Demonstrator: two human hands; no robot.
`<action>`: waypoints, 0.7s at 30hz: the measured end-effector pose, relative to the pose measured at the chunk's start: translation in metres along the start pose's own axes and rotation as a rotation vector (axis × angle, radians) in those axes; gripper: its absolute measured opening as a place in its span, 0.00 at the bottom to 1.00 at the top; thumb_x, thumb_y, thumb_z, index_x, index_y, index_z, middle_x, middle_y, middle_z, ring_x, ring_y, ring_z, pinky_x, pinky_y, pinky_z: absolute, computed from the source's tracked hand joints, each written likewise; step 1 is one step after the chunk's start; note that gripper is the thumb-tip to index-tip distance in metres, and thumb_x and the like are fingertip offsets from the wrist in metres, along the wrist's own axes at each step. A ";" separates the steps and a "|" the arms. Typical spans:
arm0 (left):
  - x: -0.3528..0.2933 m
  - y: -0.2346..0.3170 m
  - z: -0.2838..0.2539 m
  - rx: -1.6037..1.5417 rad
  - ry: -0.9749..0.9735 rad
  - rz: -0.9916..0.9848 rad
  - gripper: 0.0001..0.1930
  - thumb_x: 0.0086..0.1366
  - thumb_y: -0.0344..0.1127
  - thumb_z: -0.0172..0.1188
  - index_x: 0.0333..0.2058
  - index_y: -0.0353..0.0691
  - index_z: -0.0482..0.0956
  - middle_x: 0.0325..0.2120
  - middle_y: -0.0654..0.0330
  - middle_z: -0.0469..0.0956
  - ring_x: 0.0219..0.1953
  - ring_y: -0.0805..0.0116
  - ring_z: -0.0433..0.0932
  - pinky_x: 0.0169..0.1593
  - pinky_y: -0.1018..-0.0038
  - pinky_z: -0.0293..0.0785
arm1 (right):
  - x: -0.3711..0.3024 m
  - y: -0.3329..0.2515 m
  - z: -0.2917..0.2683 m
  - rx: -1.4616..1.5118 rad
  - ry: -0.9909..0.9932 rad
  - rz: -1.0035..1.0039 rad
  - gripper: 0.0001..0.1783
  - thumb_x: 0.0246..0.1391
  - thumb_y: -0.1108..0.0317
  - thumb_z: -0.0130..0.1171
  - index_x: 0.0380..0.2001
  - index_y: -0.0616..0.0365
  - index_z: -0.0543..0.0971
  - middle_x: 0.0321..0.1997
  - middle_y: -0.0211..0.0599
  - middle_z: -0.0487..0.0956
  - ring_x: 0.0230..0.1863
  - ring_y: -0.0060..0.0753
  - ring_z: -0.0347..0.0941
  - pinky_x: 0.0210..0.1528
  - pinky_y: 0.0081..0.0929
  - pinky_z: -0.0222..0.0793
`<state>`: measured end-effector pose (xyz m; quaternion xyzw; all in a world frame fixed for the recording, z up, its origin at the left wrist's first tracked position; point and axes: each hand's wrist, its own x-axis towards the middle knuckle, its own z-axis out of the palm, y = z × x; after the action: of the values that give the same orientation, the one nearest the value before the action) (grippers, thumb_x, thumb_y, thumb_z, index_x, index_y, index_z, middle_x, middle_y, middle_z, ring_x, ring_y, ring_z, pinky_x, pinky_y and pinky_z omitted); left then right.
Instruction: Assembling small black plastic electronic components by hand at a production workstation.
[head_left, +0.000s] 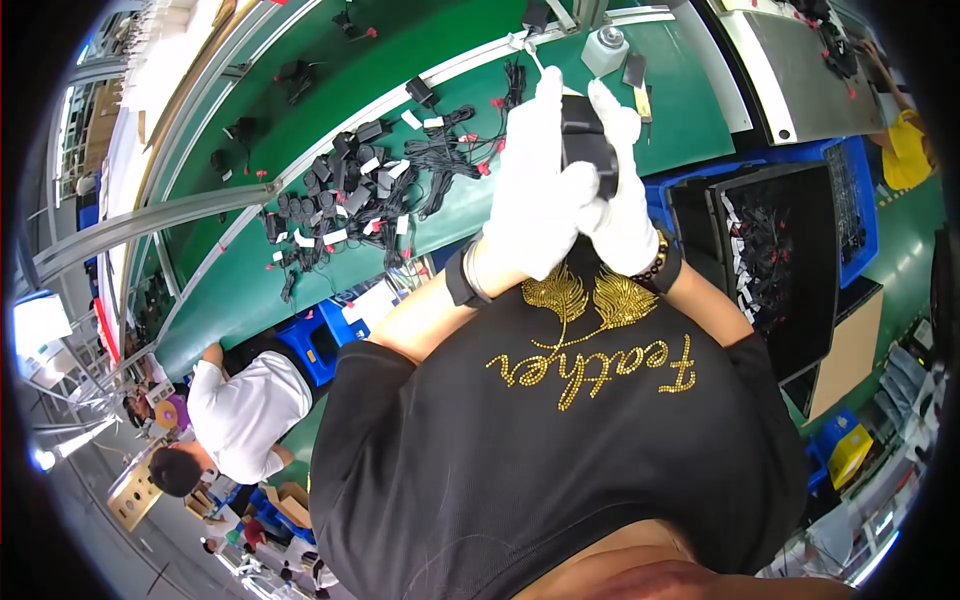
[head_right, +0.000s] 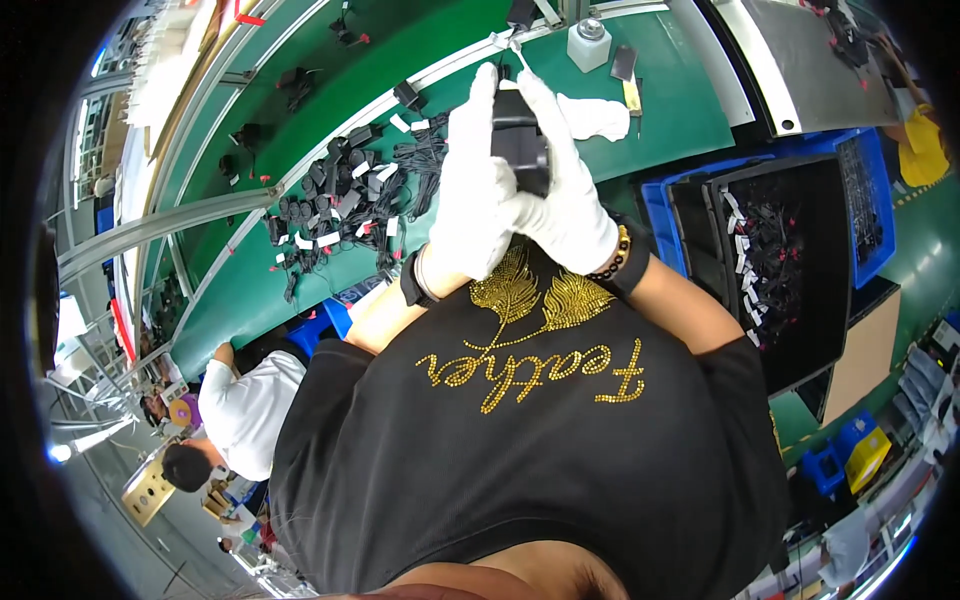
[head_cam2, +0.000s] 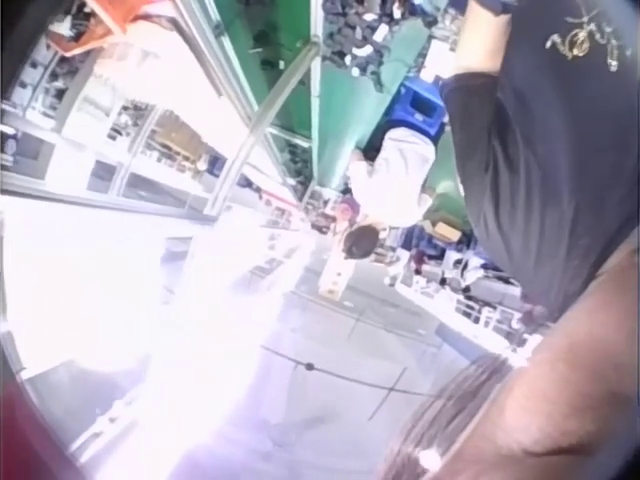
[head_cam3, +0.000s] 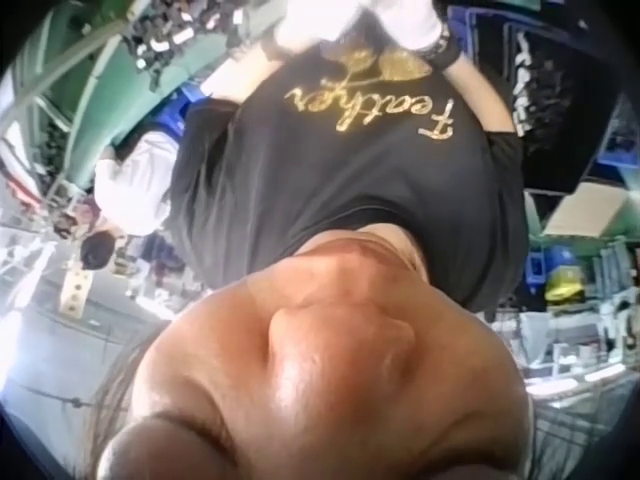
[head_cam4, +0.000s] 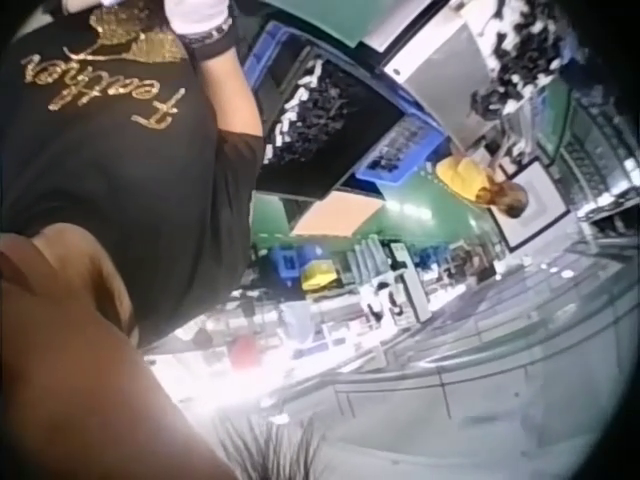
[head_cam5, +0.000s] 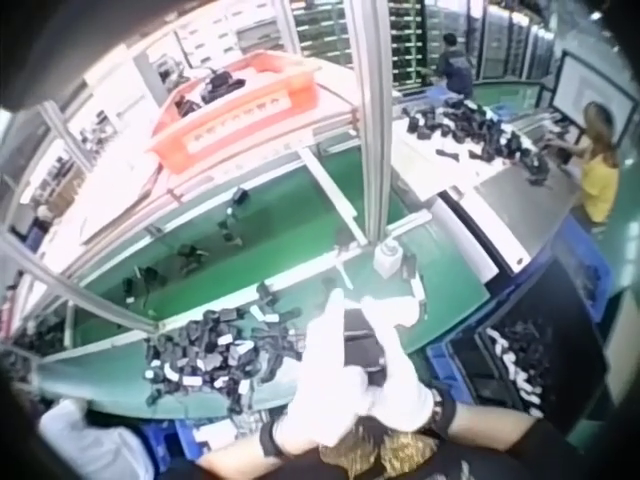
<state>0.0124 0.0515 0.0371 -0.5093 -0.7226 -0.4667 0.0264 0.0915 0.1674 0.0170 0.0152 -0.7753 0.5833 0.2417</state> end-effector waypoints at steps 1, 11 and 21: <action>0.003 0.004 -0.003 0.050 -0.024 -0.019 0.20 0.50 0.33 0.56 0.43 0.31 0.75 0.55 0.40 0.63 0.49 0.48 0.67 0.52 0.60 0.65 | -0.001 -0.004 0.005 0.232 0.066 0.102 0.56 0.46 0.41 0.62 0.67 0.60 0.46 0.67 0.45 0.56 0.67 0.39 0.53 0.66 0.34 0.49; 0.035 -0.037 -0.073 -0.164 0.385 -0.300 0.22 0.72 0.41 0.35 0.49 0.37 0.76 0.40 0.56 0.80 0.39 0.69 0.76 0.47 0.72 0.70 | 0.015 -0.022 -0.017 1.550 0.086 0.590 0.42 0.58 0.31 0.26 0.63 0.52 0.59 0.56 0.58 0.69 0.41 0.53 0.71 0.34 0.33 0.68; 0.052 0.021 0.006 0.009 -0.341 0.017 0.13 0.55 0.41 0.60 0.38 0.43 0.80 0.31 0.56 0.78 0.32 0.59 0.77 0.38 0.69 0.72 | -0.041 0.013 -0.001 1.766 -0.067 0.428 0.26 0.57 0.59 0.47 0.55 0.62 0.64 0.39 0.40 0.75 0.35 0.31 0.75 0.34 0.26 0.71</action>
<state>0.0058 0.0938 0.0742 -0.5869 -0.7143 -0.3702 -0.0905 0.1242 0.1622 -0.0100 0.0677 -0.0392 0.9969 0.0059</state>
